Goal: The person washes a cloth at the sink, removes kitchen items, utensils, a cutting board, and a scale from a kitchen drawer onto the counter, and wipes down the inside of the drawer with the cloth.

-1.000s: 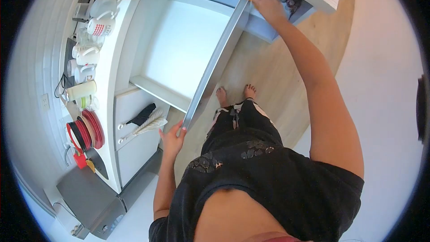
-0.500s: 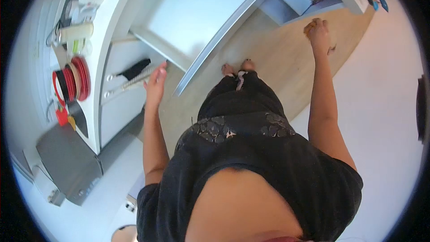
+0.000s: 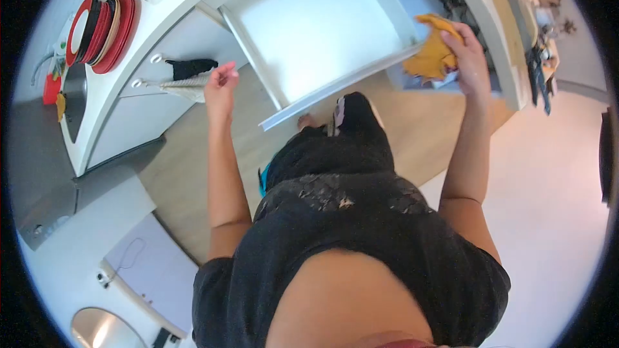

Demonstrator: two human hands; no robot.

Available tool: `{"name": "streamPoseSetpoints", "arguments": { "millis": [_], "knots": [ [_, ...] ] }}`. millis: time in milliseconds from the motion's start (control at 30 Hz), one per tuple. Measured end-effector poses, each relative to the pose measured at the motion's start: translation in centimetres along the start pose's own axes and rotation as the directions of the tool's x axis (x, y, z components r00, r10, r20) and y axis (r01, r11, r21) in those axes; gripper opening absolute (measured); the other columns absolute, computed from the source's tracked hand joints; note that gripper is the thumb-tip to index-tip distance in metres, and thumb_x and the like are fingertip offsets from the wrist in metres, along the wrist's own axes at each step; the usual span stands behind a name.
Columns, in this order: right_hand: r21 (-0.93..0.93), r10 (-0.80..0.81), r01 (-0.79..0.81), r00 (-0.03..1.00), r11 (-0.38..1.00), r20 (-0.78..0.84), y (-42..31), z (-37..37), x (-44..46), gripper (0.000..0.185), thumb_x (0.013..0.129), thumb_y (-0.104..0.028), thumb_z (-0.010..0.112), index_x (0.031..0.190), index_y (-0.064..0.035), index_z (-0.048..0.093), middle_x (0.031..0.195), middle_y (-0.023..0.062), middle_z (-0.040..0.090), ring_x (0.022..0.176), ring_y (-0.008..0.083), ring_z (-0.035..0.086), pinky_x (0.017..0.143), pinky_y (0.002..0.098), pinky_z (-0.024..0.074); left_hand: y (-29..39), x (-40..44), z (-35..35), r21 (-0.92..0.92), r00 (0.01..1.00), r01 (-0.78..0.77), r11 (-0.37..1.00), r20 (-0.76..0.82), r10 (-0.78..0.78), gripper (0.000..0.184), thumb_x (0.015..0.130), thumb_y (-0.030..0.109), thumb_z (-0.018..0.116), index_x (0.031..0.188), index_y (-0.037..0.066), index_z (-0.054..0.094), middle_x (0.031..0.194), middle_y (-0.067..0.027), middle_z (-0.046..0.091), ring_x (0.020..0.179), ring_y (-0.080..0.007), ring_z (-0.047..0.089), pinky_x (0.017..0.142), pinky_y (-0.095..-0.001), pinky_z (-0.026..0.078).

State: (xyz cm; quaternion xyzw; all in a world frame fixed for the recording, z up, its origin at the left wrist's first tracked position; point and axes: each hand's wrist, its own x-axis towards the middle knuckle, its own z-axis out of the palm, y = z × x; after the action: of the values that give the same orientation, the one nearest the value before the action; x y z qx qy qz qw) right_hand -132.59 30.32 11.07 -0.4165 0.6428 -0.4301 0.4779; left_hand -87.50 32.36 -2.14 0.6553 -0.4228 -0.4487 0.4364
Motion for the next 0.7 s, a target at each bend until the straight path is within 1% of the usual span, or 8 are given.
{"name": "streamPoseSetpoints", "arguments": {
  "millis": [133, 267, 333, 367, 500, 567, 633, 700],
  "knots": [
    [-0.089, 0.008, 0.01, 0.98, 0.996, 0.199, -0.4, 3.3, 7.3, 0.016, 0.087, -0.013, 0.055, 0.101, -0.0061, 0.053, 0.092, 0.0024, 0.057, 0.085, 0.0095, 0.054, 0.073, 0.0242, 0.0443, 0.8, 1.8, 1.4, 0.078, 0.992, 0.057, 0.995, -0.116, -0.048, 0.024, 0.083, 0.021, 0.061, 0.099, 0.003, 0.062, 0.085, 0.0004, 0.06, 0.078, -0.0097, 0.053, 0.072, -0.026, 0.043],
    [-0.243, 0.056, 0.04, 0.925, 0.969, 0.375, 1.9, 4.3, 15.2, 0.023, 0.085, -0.01, 0.053, 0.106, -0.0023, 0.051, 0.089, 0.0075, 0.059, 0.075, 0.0124, 0.056, 0.063, 0.025, 0.0465, 1.4, 2.2, 4.5, 0.29, 0.991, 0.052, 0.956, -0.131, -0.014, 0.025, 0.083, 0.027, 0.06, 0.098, 0.007, 0.064, 0.084, -0.0049, 0.061, 0.076, -0.0144, 0.056, 0.071, -0.0291, 0.045],
    [-0.318, 0.11, 0.052, 0.876, 0.947, 0.47, 2.7, 4.8, 18.9, 0.026, 0.084, -0.008, 0.051, 0.109, -0.0016, 0.05, 0.089, 0.0095, 0.058, 0.075, 0.0152, 0.056, 0.062, 0.0276, 0.0477, 2.2, 1.7, 7.0, 0.586, 0.991, -0.135, 0.799, 0.098, 0.095, 0.027, 0.083, 0.031, 0.058, 0.099, 0.01, 0.064, 0.092, -0.0109, 0.062, 0.079, -0.0212, 0.059, 0.074, -0.0325, 0.046],
    [-0.346, 0.221, -0.042, 0.84, 0.937, 0.496, 2.8, 4.8, 20.5, 0.027, 0.082, -0.003, 0.047, 0.109, -0.0014, 0.05, 0.09, 0.0115, 0.059, 0.078, 0.0187, 0.057, 0.063, 0.0305, 0.0488, 2.3, 1.0, 8.9, 0.586, 0.995, -0.103, 0.804, 0.07, 0.077, 0.027, 0.083, 0.031, 0.058, 0.099, 0.01, 0.064, 0.092, -0.0109, 0.062, 0.079, -0.0212, 0.059, 0.074, -0.0325, 0.046],
    [-0.309, 0.371, -0.222, 0.702, 0.925, 0.608, 5.1, 6.2, 26.0, 0.042, 0.077, 0.0, 0.044, 0.119, -0.0022, 0.045, 0.096, 0.0146, 0.058, 0.083, 0.0221, 0.058, 0.064, 0.0334, 0.0495, 2.1, -1.9, 14.9, 0.508, 0.89, 0.084, 0.857, 0.349, -0.293, 0.03, 0.084, 0.036, 0.055, 0.097, 0.011, 0.066, 0.097, -0.0116, 0.062, 0.084, -0.0283, 0.06, 0.075, -0.0357, 0.047],
    [-0.38, 0.493, -0.334, 0.726, 0.862, 0.48, 7.3, 7.5, 28.6, 0.06, 0.074, 0.001, 0.044, 0.133, -0.0054, 0.033, 0.105, 0.017, 0.055, 0.088, 0.0248, 0.057, 0.069, 0.0352, 0.0497, 2.5, -3.7, 16.2, 0.539, 0.867, 0.149, 0.829, 0.331, -0.371, 0.03, 0.084, 0.037, 0.054, 0.095, 0.012, 0.066, 0.095, -0.0103, 0.062, 0.084, -0.028, 0.059, 0.079, -0.0367, 0.045],
    [-0.363, 0.462, -0.3, 0.702, 0.882, 0.542, 9.9, 9.8, 30.8, 0.066, 0.073, 0.0, 0.045, 0.136, -0.0073, 0.027, 0.108, 0.0173, 0.054, 0.091, 0.026, 0.057, 0.073, 0.0369, 0.0491, 3.1, -5.0, 16.7, 0.664, 0.89, 0.061, 0.746, 0.302, -0.342, 0.032, 0.087, 0.037, 0.049, 0.086, 0.011, 0.068, 0.089, -0.0061, 0.062, 0.086, -0.0246, 0.058, 0.096, -0.0424, 0.033],
    [-0.338, 0.43, -0.275, 0.684, 0.9, 0.59, 11.3, 12.1, 32.4, 0.072, 0.073, -0.001, 0.046, 0.14, -0.0092, 0.021, 0.111, 0.0176, 0.052, 0.093, 0.0272, 0.056, 0.076, 0.0387, 0.0485, 4.4, -5.3, 17.1, 0.693, 0.89, 0.107, 0.713, 0.252, -0.379, 0.032, 0.087, 0.036, 0.048, 0.084, 0.011, 0.068, 0.086, -0.0054, 0.061, 0.086, -0.0235, 0.058, 0.099, -0.0445, 0.028]
  ]
}}
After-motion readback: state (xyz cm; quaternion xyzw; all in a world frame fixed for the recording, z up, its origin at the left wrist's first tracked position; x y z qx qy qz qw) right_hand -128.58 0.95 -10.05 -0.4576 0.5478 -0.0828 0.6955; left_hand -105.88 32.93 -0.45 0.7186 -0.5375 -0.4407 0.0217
